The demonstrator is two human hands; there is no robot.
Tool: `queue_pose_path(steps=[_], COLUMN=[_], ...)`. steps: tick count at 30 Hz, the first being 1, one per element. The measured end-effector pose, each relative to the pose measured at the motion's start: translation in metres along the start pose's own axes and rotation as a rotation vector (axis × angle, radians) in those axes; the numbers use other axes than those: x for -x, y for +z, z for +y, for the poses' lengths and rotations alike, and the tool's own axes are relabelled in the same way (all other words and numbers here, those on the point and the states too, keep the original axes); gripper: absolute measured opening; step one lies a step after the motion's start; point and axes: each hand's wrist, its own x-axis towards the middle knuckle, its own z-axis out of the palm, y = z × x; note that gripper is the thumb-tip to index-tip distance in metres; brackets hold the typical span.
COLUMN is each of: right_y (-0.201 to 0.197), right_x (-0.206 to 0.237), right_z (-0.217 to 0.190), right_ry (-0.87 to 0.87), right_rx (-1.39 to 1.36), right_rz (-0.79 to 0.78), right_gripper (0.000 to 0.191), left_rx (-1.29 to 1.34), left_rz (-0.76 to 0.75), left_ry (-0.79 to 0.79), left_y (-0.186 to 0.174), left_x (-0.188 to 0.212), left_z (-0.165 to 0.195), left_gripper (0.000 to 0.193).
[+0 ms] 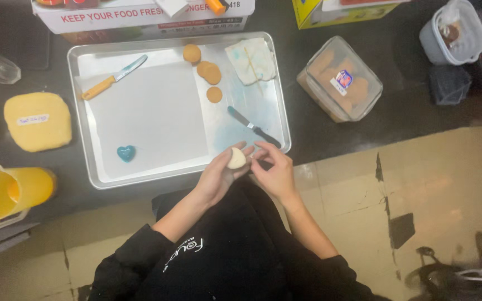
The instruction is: The person checks the temperature of a yellow liquid in a plastic pitcher with an infrared thermometer, then shapes a piece of white dough by hand into a heart shape on a tray. They insert a wooden skewer into the shaped dough, dip it into the yellow liquid to coat it, and use a spatula to help release the coated dough piece.
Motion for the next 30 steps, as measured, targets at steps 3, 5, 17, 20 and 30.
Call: queue_pose_path(steps=[3,5,17,20,30], right_y=[-0.024,-0.029,0.029,0.052,0.042], right_x=[-0.045,-0.077,-0.198,-0.195,-0.158], right_z=[0.035,0.060,0.167,0.174,0.189], right_ry=[-0.038,-0.023,-0.070,-0.017,0.141], right_rx=[-0.090,-0.166,0.263,0.367,0.391], right_rz=[-0.060,-0.075,-0.197,-0.179,-0.069], right_gripper=[0.035,0.032,0.024,0.033,0.021], left_rx=[-0.047,-0.001,-0.169,-0.206,-0.306], left_rz=[0.175,0.239,0.595,0.593,0.357], left_ry=[0.068,0.156,0.318,0.314,0.279], left_y=[0.001,-0.005,-0.023,-0.021,-0.002], left_x=[-0.020,-0.022,0.003,0.006,0.036], left_z=[-0.001,-0.001,0.003,0.005,0.058], left_gripper=[0.052,0.046,0.048,0.050,0.051])
